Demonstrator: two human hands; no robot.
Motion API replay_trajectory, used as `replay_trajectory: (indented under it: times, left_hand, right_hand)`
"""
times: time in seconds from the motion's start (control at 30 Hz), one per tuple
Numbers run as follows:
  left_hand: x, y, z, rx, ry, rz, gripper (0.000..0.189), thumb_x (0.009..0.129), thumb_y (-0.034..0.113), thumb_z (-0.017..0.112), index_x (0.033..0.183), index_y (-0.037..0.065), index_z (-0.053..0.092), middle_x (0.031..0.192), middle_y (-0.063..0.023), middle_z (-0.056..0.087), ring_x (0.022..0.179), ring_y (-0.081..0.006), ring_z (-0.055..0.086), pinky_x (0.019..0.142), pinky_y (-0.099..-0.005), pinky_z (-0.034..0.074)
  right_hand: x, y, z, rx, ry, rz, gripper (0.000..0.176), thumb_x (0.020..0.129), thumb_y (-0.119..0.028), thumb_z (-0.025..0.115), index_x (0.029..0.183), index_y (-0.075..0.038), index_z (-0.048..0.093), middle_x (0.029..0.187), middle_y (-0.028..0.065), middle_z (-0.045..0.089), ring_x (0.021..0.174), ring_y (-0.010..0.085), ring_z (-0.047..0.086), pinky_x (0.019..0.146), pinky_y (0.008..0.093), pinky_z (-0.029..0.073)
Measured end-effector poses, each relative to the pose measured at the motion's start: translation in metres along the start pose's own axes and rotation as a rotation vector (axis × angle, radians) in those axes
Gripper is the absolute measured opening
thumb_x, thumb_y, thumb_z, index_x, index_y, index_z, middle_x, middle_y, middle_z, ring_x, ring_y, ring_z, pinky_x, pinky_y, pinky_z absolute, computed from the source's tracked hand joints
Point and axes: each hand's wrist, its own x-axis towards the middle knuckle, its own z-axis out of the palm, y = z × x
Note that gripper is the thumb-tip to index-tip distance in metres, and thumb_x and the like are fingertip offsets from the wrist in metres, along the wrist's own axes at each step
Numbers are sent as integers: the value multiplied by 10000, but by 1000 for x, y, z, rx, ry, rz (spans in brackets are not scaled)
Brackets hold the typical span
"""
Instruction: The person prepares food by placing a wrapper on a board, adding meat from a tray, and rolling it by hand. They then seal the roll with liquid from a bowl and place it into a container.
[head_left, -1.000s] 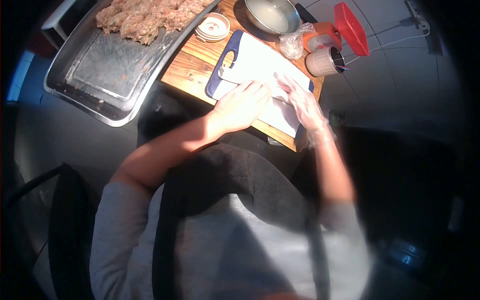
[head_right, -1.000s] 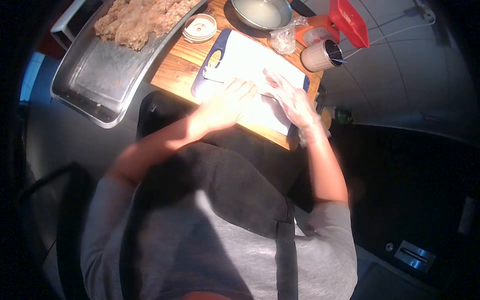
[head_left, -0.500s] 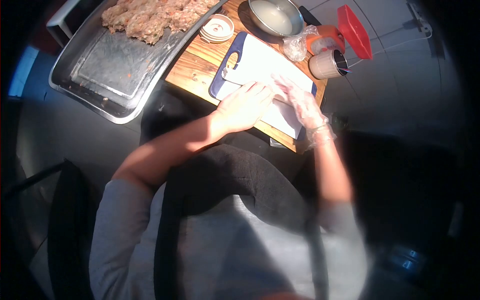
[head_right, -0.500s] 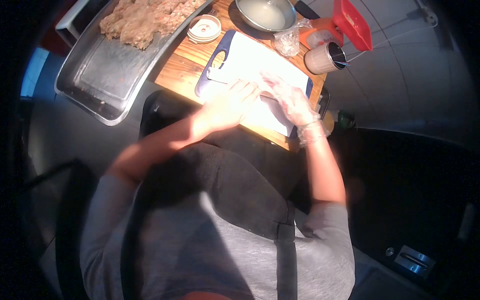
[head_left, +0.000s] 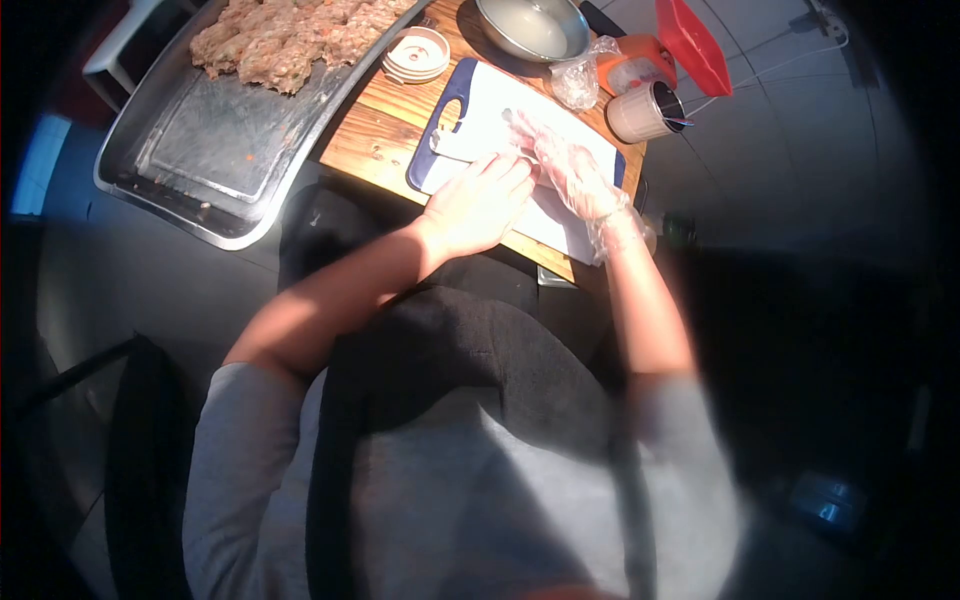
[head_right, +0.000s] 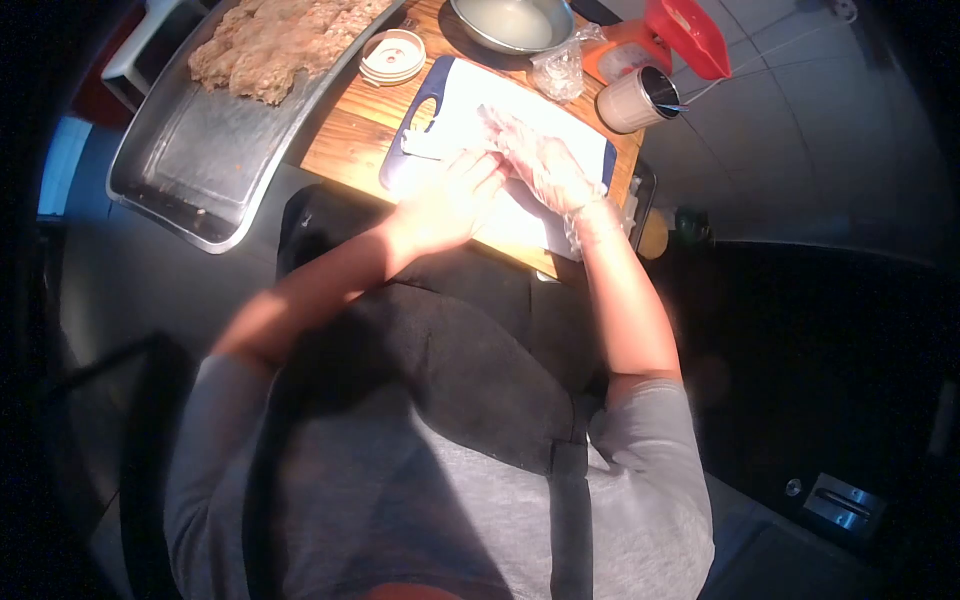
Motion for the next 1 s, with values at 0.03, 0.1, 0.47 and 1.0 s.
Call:
replay_trajectory:
  times: [0.03, 0.1, 0.47, 1.0]
  left_hand:
    - [-1, 0, -1, -19, -55, -24, 423, 917, 195, 511, 1271, -35, 536, 1269, -196, 538, 1231, -328, 486, 1081, -433, 362]
    - [-3, 0, -2, -77, -67, -79, 444, 916, 190, 515, 1305, -25, 517, 1297, -201, 533, 1256, -333, 480, 1075, -442, 374]
    - [8, 6, -18, -185, -454, -278, 520, 998, 240, 378, 1484, 58, 351, 1550, -170, 319, 1442, -333, 282, 1184, -467, 212]
    - [10, 16, -34, -425, -153, -449, 464, 992, 293, 431, 1354, 10, 498, 1383, -207, 506, 1294, -332, 473, 1095, -428, 358]
  right_hand:
    - [-3, -1, -1, -36, 1, -12, 441, 1021, -249, 463, 1409, -39, 478, 1400, 136, 545, 1265, 250, 529, 1070, 341, 381]
    - [-8, -5, -8, -110, 1, -45, 427, 1023, -231, 453, 1399, -31, 487, 1391, 137, 552, 1257, 255, 538, 1064, 342, 388]
    - [-31, 14, -20, -495, -51, -251, 425, 910, -126, 506, 1298, 39, 562, 1337, 164, 585, 1191, 285, 579, 995, 364, 459]
    - [-60, 30, -29, 287, 207, 137, 384, 949, -174, 603, 1291, -1, 576, 1268, 125, 625, 1163, 222, 591, 992, 331, 464]
